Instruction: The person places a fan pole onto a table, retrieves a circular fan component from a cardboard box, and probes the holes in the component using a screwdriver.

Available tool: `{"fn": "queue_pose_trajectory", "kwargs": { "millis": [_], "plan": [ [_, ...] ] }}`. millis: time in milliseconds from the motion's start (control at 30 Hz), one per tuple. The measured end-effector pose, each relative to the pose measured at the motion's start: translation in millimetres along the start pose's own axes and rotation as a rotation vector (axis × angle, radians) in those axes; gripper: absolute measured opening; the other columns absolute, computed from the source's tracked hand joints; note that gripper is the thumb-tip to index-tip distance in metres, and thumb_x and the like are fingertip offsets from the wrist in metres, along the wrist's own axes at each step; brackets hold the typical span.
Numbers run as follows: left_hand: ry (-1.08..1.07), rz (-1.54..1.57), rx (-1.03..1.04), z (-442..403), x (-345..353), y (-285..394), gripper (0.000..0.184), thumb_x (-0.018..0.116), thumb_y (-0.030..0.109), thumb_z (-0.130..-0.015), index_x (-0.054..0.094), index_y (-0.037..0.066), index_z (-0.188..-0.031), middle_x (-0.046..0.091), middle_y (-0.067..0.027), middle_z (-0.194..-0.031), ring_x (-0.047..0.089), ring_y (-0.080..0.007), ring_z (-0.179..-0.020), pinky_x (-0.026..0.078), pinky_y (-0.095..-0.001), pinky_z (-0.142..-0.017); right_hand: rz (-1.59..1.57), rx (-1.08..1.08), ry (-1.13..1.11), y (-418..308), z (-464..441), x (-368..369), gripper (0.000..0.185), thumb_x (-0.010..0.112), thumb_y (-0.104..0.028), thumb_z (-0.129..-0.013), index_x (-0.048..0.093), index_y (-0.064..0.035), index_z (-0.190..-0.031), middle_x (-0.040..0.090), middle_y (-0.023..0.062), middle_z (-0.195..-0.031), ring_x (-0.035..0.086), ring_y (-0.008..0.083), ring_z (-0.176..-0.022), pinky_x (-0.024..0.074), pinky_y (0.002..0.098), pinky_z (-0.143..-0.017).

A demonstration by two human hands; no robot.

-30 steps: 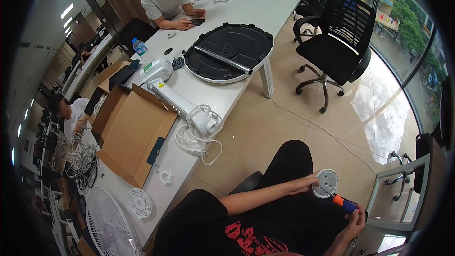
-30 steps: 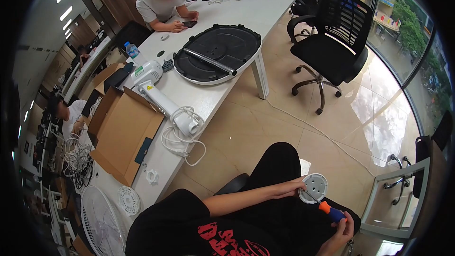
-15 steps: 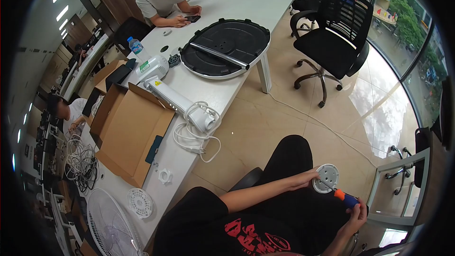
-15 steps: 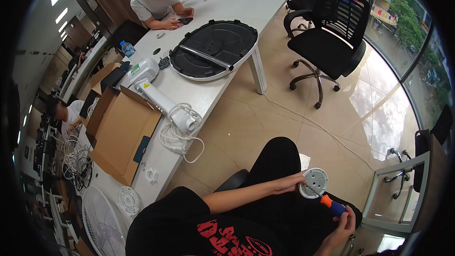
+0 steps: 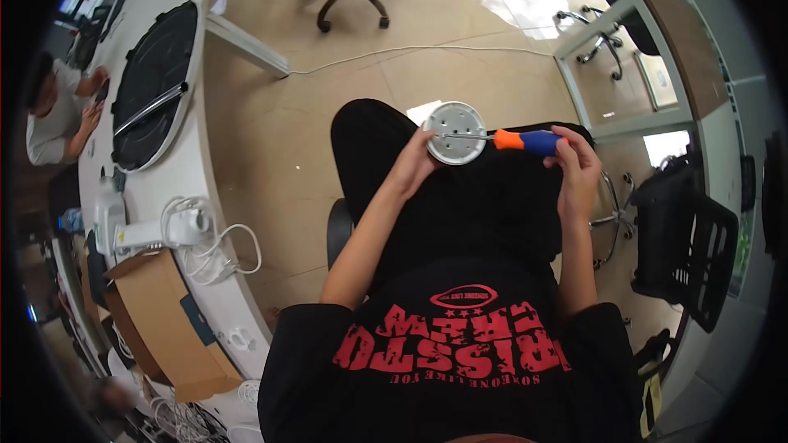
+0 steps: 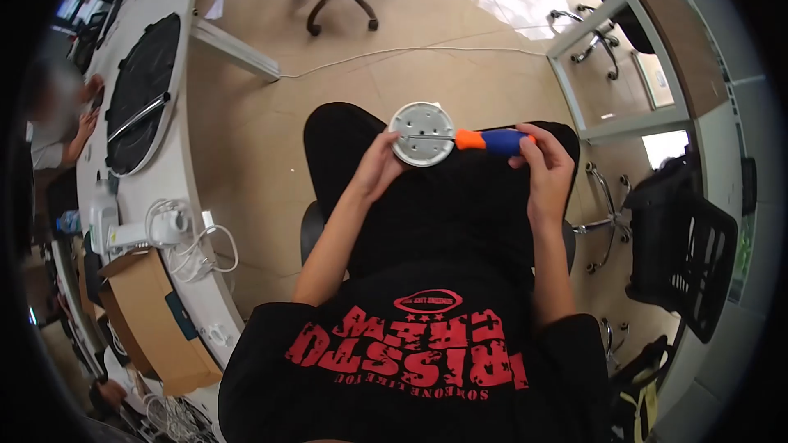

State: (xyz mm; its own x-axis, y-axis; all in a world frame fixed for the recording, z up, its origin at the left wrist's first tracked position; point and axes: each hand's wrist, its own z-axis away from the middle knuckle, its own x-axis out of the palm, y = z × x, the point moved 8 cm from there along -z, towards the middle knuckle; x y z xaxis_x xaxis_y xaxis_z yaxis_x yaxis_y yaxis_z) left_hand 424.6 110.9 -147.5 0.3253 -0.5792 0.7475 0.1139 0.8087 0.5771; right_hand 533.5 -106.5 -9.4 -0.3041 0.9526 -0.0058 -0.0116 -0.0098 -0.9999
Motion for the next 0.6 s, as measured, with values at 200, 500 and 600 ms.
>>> {"fn": "queue_pose_trajectory", "kwargs": {
  "millis": [200,500,600],
  "plan": [
    [-0.004,-0.026,0.007,2.2,2.7,3.2,0.050,0.035,0.028,-0.105,0.035,0.006,-0.150,0.050,-0.0125,-0.146,0.052,-0.0239,-0.132,0.044,-0.0432,-0.108,-0.059,0.033,0.037,9.3,-1.2,-1.0,0.022,0.065,-0.011,-0.094,0.071,0.0026,-0.111,0.065,0.0031,-0.083,0.061,0.0100,-0.066,0.0492,0.0220,-0.064],
    [-0.052,-0.043,0.006,0.1,3.6,3.1,0.054,0.036,0.030,-0.105,0.028,0.010,-0.155,0.042,-0.0100,-0.152,0.047,-0.0230,-0.136,0.042,-0.0431,-0.109,-0.032,0.013,0.017,11.1,-3.6,6.4,0.022,0.064,-0.010,-0.095,0.070,0.0032,-0.111,0.067,0.0054,-0.087,0.061,0.0102,-0.067,0.0498,0.0223,-0.065],
    [-0.061,-0.039,0.001,-0.6,1.9,0.7,0.054,0.036,0.028,-0.105,0.028,0.010,-0.155,0.042,-0.0099,-0.151,0.047,-0.0228,-0.136,0.042,-0.0429,-0.109,-0.028,0.009,0.014,10.5,-3.2,9.3,0.022,0.064,-0.010,-0.095,0.070,0.0034,-0.112,0.068,0.0068,-0.089,0.061,0.0101,-0.068,0.0505,0.0228,-0.066]
  ]
}}
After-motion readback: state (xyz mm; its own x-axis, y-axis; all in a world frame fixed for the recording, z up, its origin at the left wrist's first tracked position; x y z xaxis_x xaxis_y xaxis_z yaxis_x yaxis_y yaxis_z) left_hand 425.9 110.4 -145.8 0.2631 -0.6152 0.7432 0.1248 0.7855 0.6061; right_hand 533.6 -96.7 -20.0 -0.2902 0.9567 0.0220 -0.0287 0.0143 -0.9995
